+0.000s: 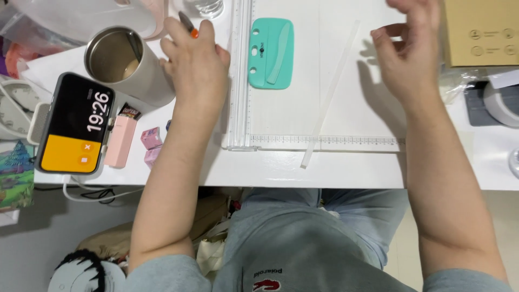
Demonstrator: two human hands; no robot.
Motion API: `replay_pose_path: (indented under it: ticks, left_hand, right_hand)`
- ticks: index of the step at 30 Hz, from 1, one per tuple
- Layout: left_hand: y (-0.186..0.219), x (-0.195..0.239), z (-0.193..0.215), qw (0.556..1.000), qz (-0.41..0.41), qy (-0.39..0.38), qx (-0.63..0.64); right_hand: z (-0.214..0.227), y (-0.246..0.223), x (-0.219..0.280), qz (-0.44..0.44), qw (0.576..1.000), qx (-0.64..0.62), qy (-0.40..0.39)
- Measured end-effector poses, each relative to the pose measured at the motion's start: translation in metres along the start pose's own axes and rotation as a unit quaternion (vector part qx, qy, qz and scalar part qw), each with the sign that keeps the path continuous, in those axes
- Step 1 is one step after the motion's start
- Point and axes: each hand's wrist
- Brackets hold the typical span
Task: The person folds small printed paper pieces into miniature book shapes and stacks them. They then open a cardboard box, remove a white plastic strip, and use orange scissors to cut the strip into short pieces. The person wraps one cut piece around a pink miniature book and trims the excess.
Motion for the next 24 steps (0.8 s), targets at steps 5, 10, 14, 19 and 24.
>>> replay_pose_path:
  ticks: [5, 10, 14, 19, 24]
  left_hand:
    - [0.007, 0.036, 0.064, 0.979, 0.006, -0.025, 0.202]
    - [0.011, 0.085, 0.114, 0.915, 0.008, -0.086, 0.393]
    - [0.021, 0.117, 0.111, 0.785, 0.016, -0.145, 0.602]
    - [0.054, 0.162, 0.07, 0.666, 0.002, -0.171, 0.726]
    - [0.089, 0.201, 0.06, 0.635, -0.029, -0.11, 0.764]
  right_hand:
    - [0.0, -0.017, -0.005, 0.017, 0.998, -0.027, -0.05]
    - [-0.004, -0.058, -0.001, 0.004, 0.991, -0.097, -0.09]
    - [-0.01, -0.108, 0.026, -0.031, 0.965, -0.238, -0.101]
    - [-0.023, -0.143, 0.06, -0.105, 0.949, -0.297, -0.024]
    - [-0.014, -0.124, 0.09, -0.158, 0.94, -0.292, 0.081]
Point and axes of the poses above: each hand's wrist, its own x-axis away from the middle knuckle, its own z-axis out of the back of the hand, y = z × x, and after that the axes turned 12 degrees about z, right-handed
